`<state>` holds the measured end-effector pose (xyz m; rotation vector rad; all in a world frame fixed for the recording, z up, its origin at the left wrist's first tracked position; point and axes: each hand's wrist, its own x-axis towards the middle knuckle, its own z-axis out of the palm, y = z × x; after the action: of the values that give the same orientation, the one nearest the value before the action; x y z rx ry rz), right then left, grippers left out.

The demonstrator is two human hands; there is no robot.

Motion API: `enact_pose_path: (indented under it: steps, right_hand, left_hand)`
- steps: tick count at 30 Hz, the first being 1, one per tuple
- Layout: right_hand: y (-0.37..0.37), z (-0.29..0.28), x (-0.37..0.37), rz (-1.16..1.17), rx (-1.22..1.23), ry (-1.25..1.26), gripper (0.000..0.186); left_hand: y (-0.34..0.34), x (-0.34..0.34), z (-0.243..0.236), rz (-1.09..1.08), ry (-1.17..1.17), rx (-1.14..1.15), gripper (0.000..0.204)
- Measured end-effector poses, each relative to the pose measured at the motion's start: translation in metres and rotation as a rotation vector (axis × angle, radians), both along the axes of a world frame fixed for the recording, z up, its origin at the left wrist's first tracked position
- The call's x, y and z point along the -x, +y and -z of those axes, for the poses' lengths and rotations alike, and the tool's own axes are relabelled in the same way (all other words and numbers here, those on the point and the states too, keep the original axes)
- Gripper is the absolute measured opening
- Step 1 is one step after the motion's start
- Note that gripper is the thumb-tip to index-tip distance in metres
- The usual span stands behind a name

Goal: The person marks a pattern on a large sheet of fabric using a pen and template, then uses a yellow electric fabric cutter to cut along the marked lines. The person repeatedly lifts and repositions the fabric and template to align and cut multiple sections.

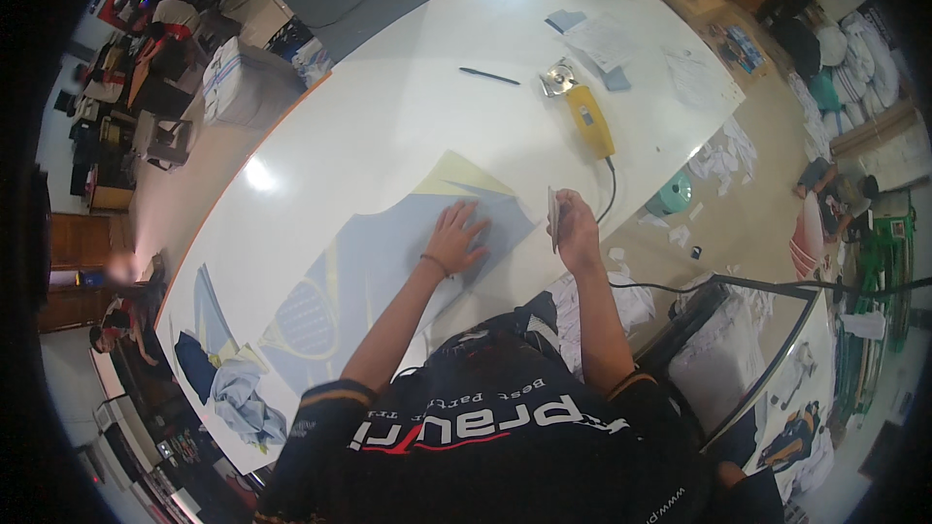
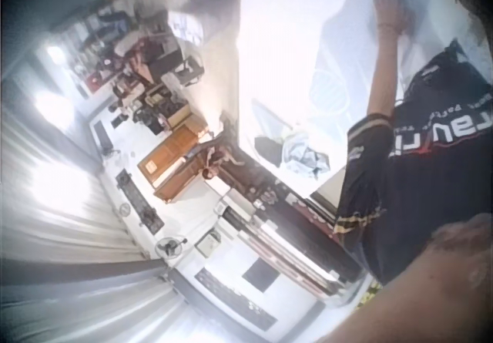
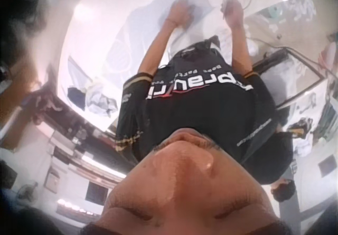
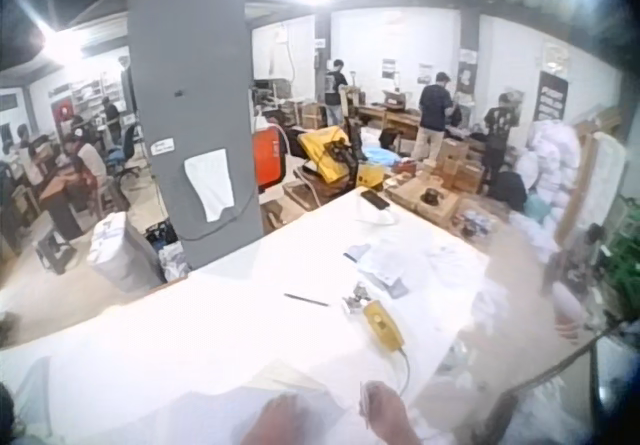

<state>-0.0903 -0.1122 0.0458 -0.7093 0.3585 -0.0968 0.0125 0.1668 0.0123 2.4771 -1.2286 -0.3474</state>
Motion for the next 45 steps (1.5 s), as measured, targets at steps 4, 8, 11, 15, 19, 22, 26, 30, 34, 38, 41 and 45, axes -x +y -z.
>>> enact_pose_path:
  steps: [4, 8, 11, 15, 19, 22, 26, 30, 34, 38, 41, 45]
  right_hand:
    - [0.017, -0.036, 0.023, 0.174, 0.374, 0.256, 0.041]
    - [0.015, 0.020, 0.043, 0.211, 0.563, 0.279, 0.030]
    - [0.032, 0.030, 0.041, 0.282, 0.450, 0.371, 0.033]
    - [0.054, 0.027, 0.027, 0.232, 0.429, 0.326, 0.037]
    - [0.064, 0.037, 0.017, 0.195, 0.582, 0.321, 0.030]
    - [0.067, 0.043, 0.014, 0.192, 0.640, 0.329, 0.027]
    - [0.065, 0.056, 0.010, 0.199, 0.771, 0.335, 0.026]
    - [0.061, 0.060, 0.007, 0.196, 1.260, 0.303, 0.035]
    - [0.064, 0.045, 0.006, 0.149, 1.509, 0.337, 0.039]
    - [0.063, 0.054, 0.005, 0.111, 1.544, 0.382, 0.039]
    - [0.064, 0.056, 0.005, 0.119, 1.562, 0.389, 0.039]
    - [0.062, 0.058, 0.005, 0.129, 1.572, 0.385, 0.039]
  left_hand:
    - [-0.043, -0.025, -0.010, 0.007, -0.015, -0.147, 0.064]
    - [-0.062, -0.022, -0.005, -0.110, -0.012, 0.008, 0.057]
    - [-0.050, 0.001, -0.003, -0.281, 0.360, 0.224, 0.046]
    - [-0.023, 0.061, -0.001, -0.387, 0.475, 0.420, 0.032]
    - [-0.018, 0.082, 0.001, -0.786, 0.963, 0.693, 0.027]
    - [-0.019, 0.083, -0.001, -0.797, 0.851, 0.747, 0.032]
    - [-0.021, 0.081, -0.001, -0.745, 0.588, 0.582, 0.041]
    - [-0.022, 0.082, 0.010, -0.747, 0.557, 0.518, 0.041]
    - [-0.022, 0.085, 0.012, -0.749, 0.545, 0.489, 0.041]
    - [-0.025, 0.084, 0.014, -0.713, 0.524, 0.402, 0.039]
    - [-0.026, 0.083, 0.016, -0.705, 0.530, 0.387, 0.038]
    - [-0.027, 0.082, 0.021, -0.681, 0.502, 0.387, 0.037]
